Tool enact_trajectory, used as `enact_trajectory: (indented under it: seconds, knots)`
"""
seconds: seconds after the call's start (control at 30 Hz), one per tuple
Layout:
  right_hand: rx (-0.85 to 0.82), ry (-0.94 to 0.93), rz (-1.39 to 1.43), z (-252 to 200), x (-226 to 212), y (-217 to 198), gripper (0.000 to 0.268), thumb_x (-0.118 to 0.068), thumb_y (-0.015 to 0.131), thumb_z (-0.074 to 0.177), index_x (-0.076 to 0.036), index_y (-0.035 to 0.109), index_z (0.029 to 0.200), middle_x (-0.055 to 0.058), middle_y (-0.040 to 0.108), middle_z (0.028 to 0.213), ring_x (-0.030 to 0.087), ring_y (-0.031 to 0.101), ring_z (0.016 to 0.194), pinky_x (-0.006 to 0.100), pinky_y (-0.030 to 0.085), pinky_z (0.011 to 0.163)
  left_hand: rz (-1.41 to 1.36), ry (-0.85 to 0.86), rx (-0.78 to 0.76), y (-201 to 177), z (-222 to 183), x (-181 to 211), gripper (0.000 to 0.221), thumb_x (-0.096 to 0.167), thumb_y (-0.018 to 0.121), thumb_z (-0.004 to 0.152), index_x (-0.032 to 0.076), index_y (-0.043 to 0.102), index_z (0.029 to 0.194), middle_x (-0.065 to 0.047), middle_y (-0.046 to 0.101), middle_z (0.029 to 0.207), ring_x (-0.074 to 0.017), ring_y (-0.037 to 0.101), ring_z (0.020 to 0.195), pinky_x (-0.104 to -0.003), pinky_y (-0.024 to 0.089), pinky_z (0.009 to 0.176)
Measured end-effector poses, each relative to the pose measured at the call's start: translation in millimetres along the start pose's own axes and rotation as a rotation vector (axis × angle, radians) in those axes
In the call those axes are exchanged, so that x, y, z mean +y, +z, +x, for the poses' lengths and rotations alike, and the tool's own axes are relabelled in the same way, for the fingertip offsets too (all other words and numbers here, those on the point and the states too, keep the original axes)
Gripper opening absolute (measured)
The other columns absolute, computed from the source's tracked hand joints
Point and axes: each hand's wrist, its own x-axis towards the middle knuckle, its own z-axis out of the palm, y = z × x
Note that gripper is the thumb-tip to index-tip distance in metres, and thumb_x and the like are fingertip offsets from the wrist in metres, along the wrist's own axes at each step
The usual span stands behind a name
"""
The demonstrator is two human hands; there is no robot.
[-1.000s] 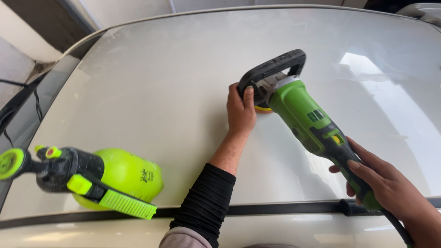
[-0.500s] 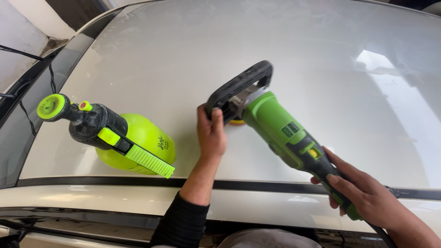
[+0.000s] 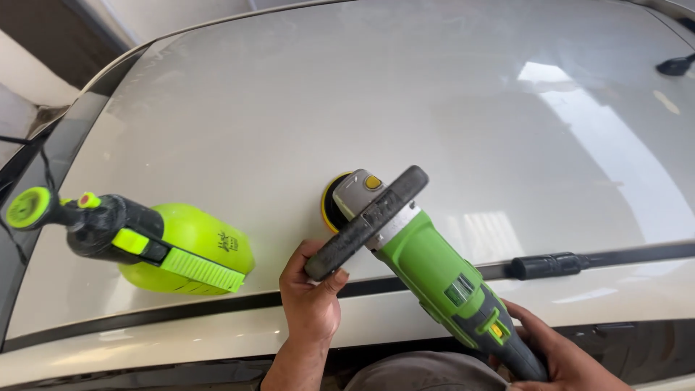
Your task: The person sprays a liquid onto the hood of a white car using a green pressure sprayer, then uses a green electric polisher with a round pad to buff the surface. They pause to apply a small amount of liquid from a black bottle and resume polishing the hood.
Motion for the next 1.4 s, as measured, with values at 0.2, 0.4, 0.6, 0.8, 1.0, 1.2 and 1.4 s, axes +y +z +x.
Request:
enact_trajectory:
  seconds: [0.2, 0.4, 0.6, 0.8, 1.0, 1.2, 1.4]
  knots:
    - [-0.307, -0.320, 0.348, 10.4, -3.7, 0.0, 0.120, -0.067, 0.091, 0.081, -0.002, 0.028, 0.160, 0.028, 0.046, 0.159, 0.045, 0.052, 0.144, 0.062, 0.042, 0.110, -0.020, 0.041, -0.169, 28.7, 4.5, 23.3, 0.037, 0.010, 0.087, 0.076, 0.003, 0.064, 0.105, -0.004, 0.060, 0.099, -0.0144, 0.049, 0.084, -0.027, 0.039, 0.079]
    - [-0.589, -0.705, 0.645, 74.9, -61.8, 22.0, 0.103, -0.076, 0.061, 0.095, 0.009, 0.037, 0.149, 0.040, 0.057, 0.132, 0.047, 0.067, 0.110, 0.054, 0.064, 0.084, -0.040, 0.094, -0.321, 46.9, 11.2, 14.7, 0.043, 0.026, 0.092, 0.076, 0.009, 0.064, 0.105, -0.004, 0.056, 0.104, -0.0142, 0.050, 0.089, -0.027, 0.040, 0.080]
    - [-0.828, -0.693, 0.717, 69.3, -80.4, 4.6, 0.090, -0.041, 0.084, 0.096, 0.014, 0.033, 0.148, 0.043, 0.053, 0.130, 0.050, 0.067, 0.105, 0.060, 0.063, 0.085, 0.039, 0.115, -0.450, 44.4, 16.1, -14.1, 0.039, 0.035, 0.090, 0.070, 0.019, 0.064, 0.094, -0.001, 0.056, 0.104, -0.0194, 0.050, 0.104, -0.037, 0.040, 0.099]
    - [-0.074, -0.542, 0.250, -5.3, -28.9, -71.9, 0.091, -0.020, 0.097, 0.068, 0.004, 0.050, 0.142, 0.030, 0.075, 0.118, 0.045, 0.078, 0.099, 0.060, 0.068, 0.080, 0.576, 0.141, -0.507, 40.2, 11.3, -38.8, 0.050, 0.031, 0.072, 0.087, 0.012, 0.060, 0.131, -0.013, 0.044, 0.147, -0.0294, 0.051, 0.125, -0.042, 0.047, 0.102]
    - [0.489, -0.608, -0.424, -29.5, -90.5, -97.6, 0.139, -0.010, 0.094, 0.028, -0.005, 0.038, 0.155, 0.016, 0.076, 0.108, 0.030, 0.087, 0.080, 0.042, 0.077, 0.066, 1.170, 0.297, -0.566, 38.0, 11.2, -58.9, 0.056, 0.048, 0.071, 0.089, 0.010, 0.061, 0.130, -0.013, 0.047, 0.144, -0.0363, 0.041, 0.140, -0.054, 0.025, 0.122]
    - [0.558, -0.595, -0.831, 7.5, -84.9, -178.4, 0.107, -0.001, 0.089, 0.047, -0.007, 0.049, 0.146, 0.015, 0.064, 0.138, 0.028, 0.073, 0.112, 0.039, 0.065, 0.091, 1.204, 0.313, -0.695, 53.8, 2.4, -84.3, 0.057, 0.052, 0.064, 0.094, 0.012, 0.058, 0.133, -0.013, 0.044, 0.146, -0.0393, 0.035, 0.146, -0.061, 0.017, 0.124]
    - [0.780, -0.534, -1.061, 24.7, -142.8, -166.6, 0.120, -0.005, 0.098, 0.046, 0.009, 0.042, 0.150, 0.028, 0.066, 0.121, 0.043, 0.072, 0.100, 0.053, 0.063, 0.084, 1.219, 0.386, -0.653, 55.4, -1.3, -86.3, 0.052, 0.040, 0.075, 0.091, 0.011, 0.057, 0.130, -0.014, 0.044, 0.145, -0.0413, 0.038, 0.145, -0.063, 0.018, 0.124]
